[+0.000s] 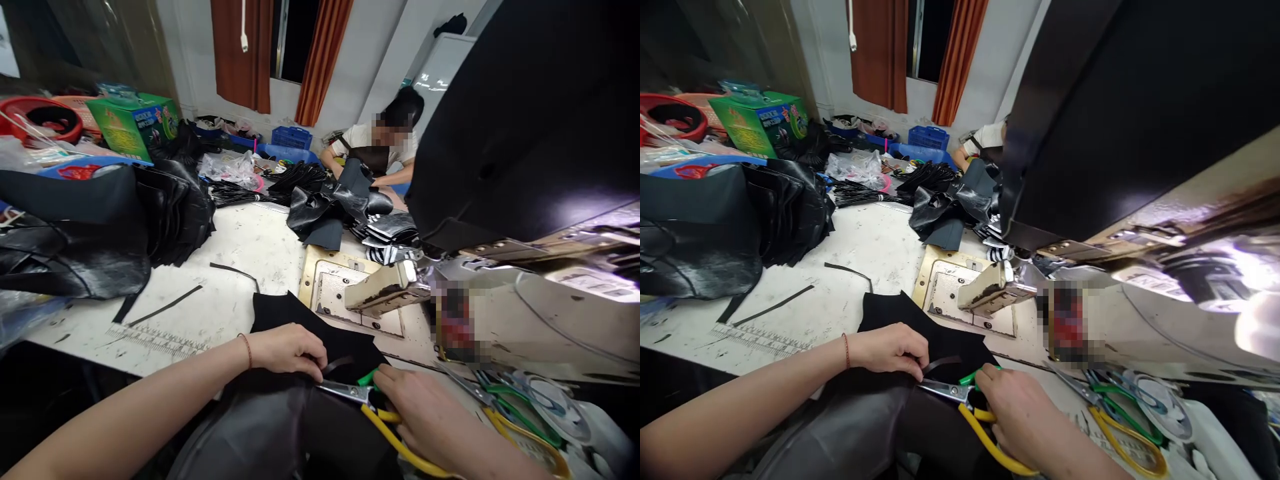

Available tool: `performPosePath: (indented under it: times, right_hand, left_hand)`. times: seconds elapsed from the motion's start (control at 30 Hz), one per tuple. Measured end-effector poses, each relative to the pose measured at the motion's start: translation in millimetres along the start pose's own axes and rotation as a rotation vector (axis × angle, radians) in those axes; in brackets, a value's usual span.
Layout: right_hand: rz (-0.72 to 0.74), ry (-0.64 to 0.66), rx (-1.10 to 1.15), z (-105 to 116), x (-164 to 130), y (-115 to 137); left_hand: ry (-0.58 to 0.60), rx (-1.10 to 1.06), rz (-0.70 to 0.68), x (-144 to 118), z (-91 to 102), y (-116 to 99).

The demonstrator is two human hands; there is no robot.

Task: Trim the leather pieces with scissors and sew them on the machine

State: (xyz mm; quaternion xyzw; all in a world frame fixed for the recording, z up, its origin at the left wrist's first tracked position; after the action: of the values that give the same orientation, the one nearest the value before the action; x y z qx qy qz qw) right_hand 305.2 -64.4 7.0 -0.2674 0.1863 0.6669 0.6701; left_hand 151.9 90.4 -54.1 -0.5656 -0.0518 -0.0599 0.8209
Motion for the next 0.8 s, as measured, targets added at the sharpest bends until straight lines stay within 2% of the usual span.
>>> performPosePath:
  times: [0.37, 0.63, 0.8]
  right_hand:
    - [0.054, -0.059, 0.083, -10, 4, -5]
    - [0.023, -0.003, 0.110, 0, 8, 1]
    - [0.037, 0.013, 0.077, -5, 8, 0]
  left_hand:
    - [-0.018, -0.024, -0.013, 3, -0.1, 3]
    - [-0.030, -0.034, -0.004, 2, 0.4, 2]
    - [-0.032, -0.050, 0.007, 2, 1.1, 2]
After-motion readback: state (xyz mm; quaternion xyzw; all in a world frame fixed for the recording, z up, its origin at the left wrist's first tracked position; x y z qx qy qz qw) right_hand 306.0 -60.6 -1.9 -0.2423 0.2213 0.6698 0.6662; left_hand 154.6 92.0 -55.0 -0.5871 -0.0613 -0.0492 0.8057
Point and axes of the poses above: each hand's wrist, its own x-axis towards the middle knuckle, its own z-axis out of the back of the hand, y = z × x, the point moved 3 cm from there along x, towards the middle knuckle, and after that the axes turned 5 degrees about -x, right-handed, at the moved point
